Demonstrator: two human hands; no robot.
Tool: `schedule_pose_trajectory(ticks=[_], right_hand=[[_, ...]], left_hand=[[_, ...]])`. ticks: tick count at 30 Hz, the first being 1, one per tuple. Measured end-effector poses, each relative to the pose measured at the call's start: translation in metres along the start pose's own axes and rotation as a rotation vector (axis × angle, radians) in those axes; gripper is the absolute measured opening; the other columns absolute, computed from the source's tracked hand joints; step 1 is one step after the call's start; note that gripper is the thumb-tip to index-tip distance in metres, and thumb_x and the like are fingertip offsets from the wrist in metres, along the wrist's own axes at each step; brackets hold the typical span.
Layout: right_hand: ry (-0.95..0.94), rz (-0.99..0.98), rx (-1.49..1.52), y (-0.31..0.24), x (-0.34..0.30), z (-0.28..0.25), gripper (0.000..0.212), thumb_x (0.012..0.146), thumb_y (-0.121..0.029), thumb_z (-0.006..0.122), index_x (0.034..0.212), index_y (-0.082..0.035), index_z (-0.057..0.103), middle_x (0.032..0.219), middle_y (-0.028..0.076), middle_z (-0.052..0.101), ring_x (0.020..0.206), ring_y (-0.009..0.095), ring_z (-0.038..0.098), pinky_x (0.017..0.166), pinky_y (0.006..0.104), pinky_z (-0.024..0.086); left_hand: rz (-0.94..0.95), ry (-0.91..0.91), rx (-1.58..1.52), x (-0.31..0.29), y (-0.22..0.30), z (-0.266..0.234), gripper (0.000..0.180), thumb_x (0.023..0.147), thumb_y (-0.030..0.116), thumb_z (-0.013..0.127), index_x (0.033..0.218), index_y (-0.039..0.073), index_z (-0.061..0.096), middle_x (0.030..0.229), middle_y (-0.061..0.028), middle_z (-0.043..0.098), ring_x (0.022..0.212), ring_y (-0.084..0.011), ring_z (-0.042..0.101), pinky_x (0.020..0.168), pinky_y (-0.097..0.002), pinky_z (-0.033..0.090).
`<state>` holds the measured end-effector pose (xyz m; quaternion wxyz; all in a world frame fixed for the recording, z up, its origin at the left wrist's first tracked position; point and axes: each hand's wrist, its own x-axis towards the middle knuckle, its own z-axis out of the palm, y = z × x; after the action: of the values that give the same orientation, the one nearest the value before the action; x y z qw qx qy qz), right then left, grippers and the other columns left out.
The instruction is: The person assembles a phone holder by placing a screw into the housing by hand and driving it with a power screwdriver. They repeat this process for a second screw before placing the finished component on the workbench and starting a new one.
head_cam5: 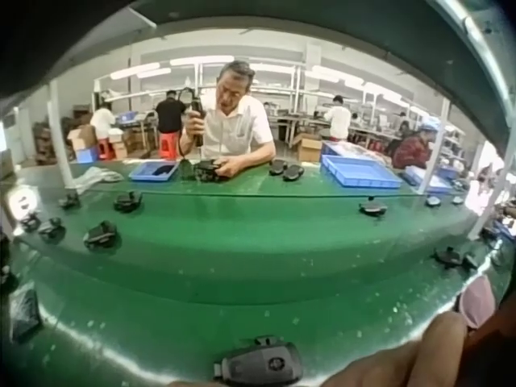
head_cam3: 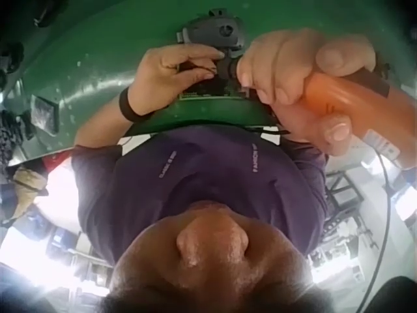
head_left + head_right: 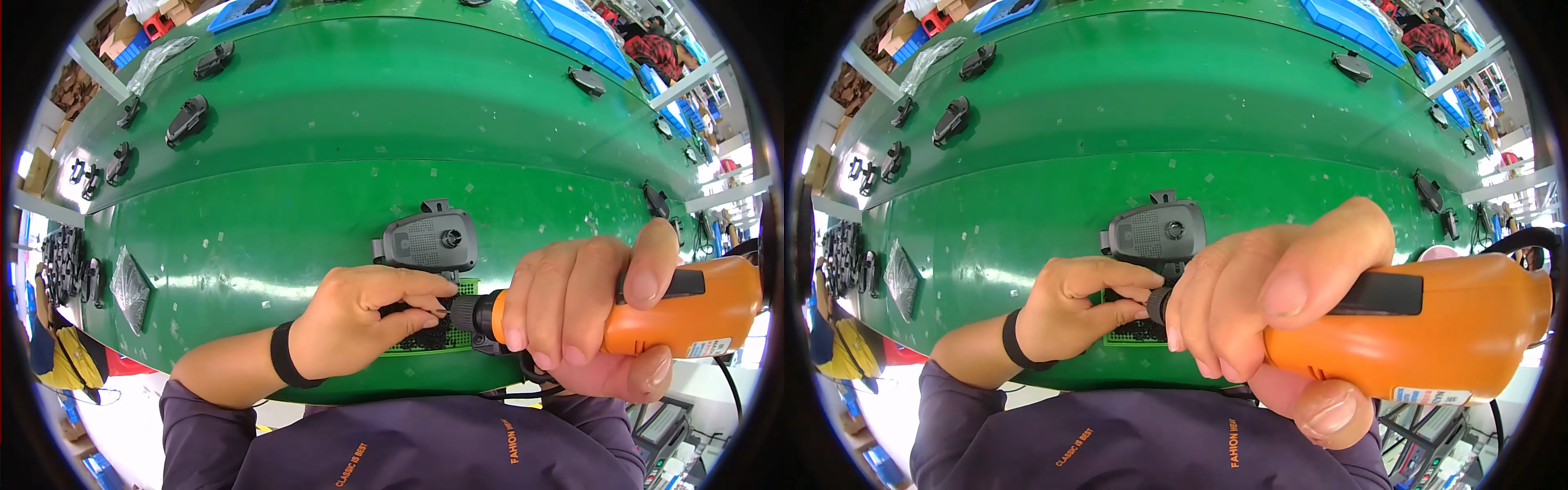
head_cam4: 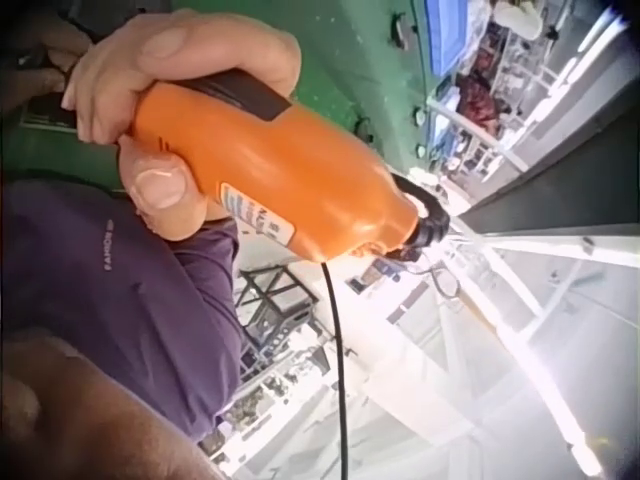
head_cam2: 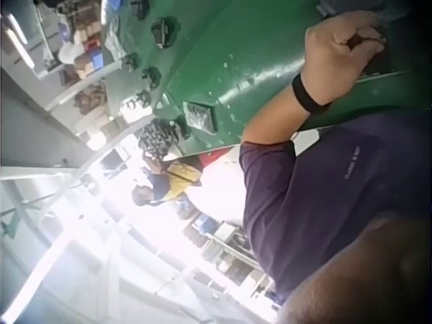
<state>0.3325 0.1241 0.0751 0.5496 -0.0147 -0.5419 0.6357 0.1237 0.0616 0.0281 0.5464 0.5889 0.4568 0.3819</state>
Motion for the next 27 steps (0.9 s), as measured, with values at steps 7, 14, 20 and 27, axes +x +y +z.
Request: schedule_pose_trajectory(ticks=[7, 14, 20, 27], right_hand=[[-0.009, 0.017, 0.017, 0.001, -0.001, 0.004, 0.039, 0.096, -0.035, 0.066, 0.117, -0.013, 0.042, 0.072, 0.001, 0.06, 0.053, 0.015, 0.059, 0.056, 0.0326, 0.055], [-0.019, -0.015, 0.017, 0.002, 0.001, 0.001, 0.038, 0.096, -0.035, 0.067, 0.115, -0.013, 0.043, 0.072, 0.001, 0.061, 0.053, 0.015, 0.06, 0.056, 0.0321, 0.056], [-0.009, -0.013, 0.028, 0.002, 0.002, 0.001, 0.038, 0.095, -0.034, 0.068, 0.114, -0.012, 0.043, 0.071, 0.001, 0.061, 0.053, 0.015, 0.061, 0.056, 0.0324, 0.056], [-0.045, -0.013, -0.001, -0.002, 0.002, 0.001, 0.038, 0.095, -0.033, 0.069, 0.114, -0.012, 0.043, 0.07, 0.002, 0.061, 0.052, 0.015, 0.06, 0.055, 0.0322, 0.056]], left_hand=[[0.164, -0.067, 0.125, 0.004, 0.001, -0.006, 0.043, 0.078, -0.008, 0.076, 0.12, 0.001, 0.071, 0.099, -0.012, 0.075, 0.09, -0.0232, 0.072, 0.081, -0.0329, 0.057], [0.202, -0.098, 0.069, 0.008, -0.006, -0.006, 0.048, 0.078, -0.009, 0.076, 0.123, 0.003, 0.071, 0.107, -0.0134, 0.075, 0.095, -0.0249, 0.072, 0.082, -0.0342, 0.057], [0.222, -0.083, 0.166, 0.008, -0.001, -0.006, 0.05, 0.078, -0.008, 0.076, 0.126, 0.002, 0.069, 0.111, -0.0146, 0.074, 0.098, -0.0271, 0.071, 0.084, -0.0361, 0.056], [0.387, -0.038, 0.228, 0.01, -0.003, -0.001, 0.049, 0.077, -0.008, 0.077, 0.124, -0.001, 0.068, 0.112, -0.0151, 0.073, 0.098, -0.0304, 0.071, 0.088, -0.0384, 0.054]])
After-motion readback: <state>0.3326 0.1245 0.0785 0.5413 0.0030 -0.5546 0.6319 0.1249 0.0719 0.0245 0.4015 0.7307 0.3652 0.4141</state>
